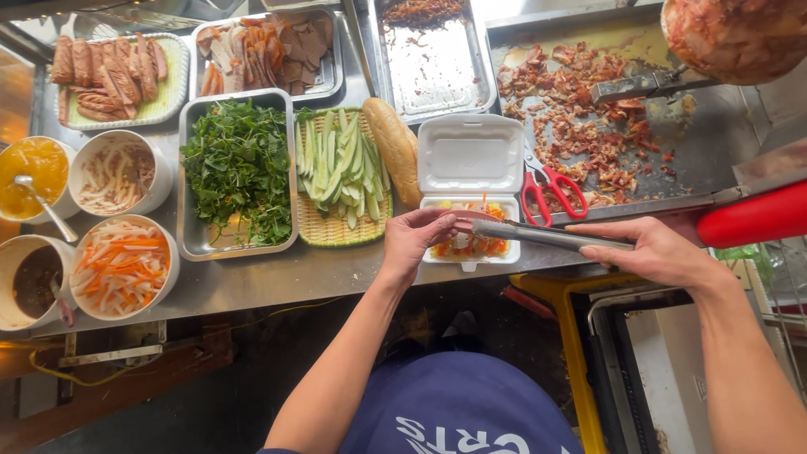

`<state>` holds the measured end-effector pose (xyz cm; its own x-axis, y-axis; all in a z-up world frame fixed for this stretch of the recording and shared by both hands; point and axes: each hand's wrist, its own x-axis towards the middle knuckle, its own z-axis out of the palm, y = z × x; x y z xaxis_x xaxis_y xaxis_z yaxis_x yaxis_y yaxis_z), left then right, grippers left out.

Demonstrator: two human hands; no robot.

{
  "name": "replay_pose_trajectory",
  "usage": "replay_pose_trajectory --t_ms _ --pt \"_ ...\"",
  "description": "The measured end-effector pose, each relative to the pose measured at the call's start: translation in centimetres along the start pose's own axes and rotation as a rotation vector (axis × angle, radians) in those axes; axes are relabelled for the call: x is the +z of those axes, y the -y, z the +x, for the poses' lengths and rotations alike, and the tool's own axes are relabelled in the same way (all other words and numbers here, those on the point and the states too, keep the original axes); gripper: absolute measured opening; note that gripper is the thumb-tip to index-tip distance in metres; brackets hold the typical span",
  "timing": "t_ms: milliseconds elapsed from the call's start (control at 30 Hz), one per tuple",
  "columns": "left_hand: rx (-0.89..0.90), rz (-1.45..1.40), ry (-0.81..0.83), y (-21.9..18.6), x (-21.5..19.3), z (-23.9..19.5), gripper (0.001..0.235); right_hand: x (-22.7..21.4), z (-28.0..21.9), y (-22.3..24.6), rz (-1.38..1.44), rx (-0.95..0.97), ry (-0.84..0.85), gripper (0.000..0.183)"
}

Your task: The person assembles a meal in a white styrofoam container by layering various ingredients. They add sauces, sliced cucumbers, pickled vegetables, sliced meats, and fried onions using tongs and scissors, finishing with fresh herbs.

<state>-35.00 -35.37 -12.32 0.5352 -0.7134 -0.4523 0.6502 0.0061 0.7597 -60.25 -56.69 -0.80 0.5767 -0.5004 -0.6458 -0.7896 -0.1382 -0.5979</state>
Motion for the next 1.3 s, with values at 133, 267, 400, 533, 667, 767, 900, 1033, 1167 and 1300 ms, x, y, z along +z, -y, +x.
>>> replay_pose_trajectory --t_ms 133,267,400,533,667,767,900,1033,1167,1300 --pt "-0.058 -0.020 -0.127 -1.0 0.2 0.0 0.031 -1.6 -0.6 0.9 0.037 0.026 -0.012 0.051" --pt "-0.130 -0.138 -0.265 -2.0 -0.1 -0.3 0.027 -2.5 3.9 -2.7 -0.037 0.080 -0.470 0.058" --pt "-0.137 -0.190 -0.270 -1.0 -0.4 0.6 0.037 0.0 10.9 -9.2 -0.465 -0.128 -0.865 0.037" --pt "-0.110 -0.093 -0.268 0.0 -1.1 1.1 0.040 4.1 12.6 -8.3 -0.680 -0.175 -0.952 0.051" --pt "-0.114 -0.122 -0.215 -0.4 -1.0 1.0 0.037 6.7 10.4 -1.5 -0.612 -0.092 -0.574 0.075" --pt "-0.121 -0.110 -0.170 -0.3 -1.0 0.9 0.035 7.0 11.3 -0.1 -0.638 0.026 -0.512 0.083" --pt "-0.137 -0.108 -0.150 -0.4 -1.7 1.4 0.034 6.1 12.5 0.0 -0.696 0.074 -0.464 0.089" --pt "-0.153 -0.120 -0.165 -1.1 -2.3 1.5 0.036 4.8 10.1 1.4 -0.576 0.139 -0.407 0.073" --pt "-0.148 -0.115 -0.145 -1.1 -3.0 2.2 0.037 4.5 7.4 0.6 -0.416 0.176 -0.391 0.094" --pt "-0.163 -0.110 -0.128 -1.1 -3.0 2.9 0.039 5.7 2.3 1.8 -0.256 0.239 -0.431 0.097"
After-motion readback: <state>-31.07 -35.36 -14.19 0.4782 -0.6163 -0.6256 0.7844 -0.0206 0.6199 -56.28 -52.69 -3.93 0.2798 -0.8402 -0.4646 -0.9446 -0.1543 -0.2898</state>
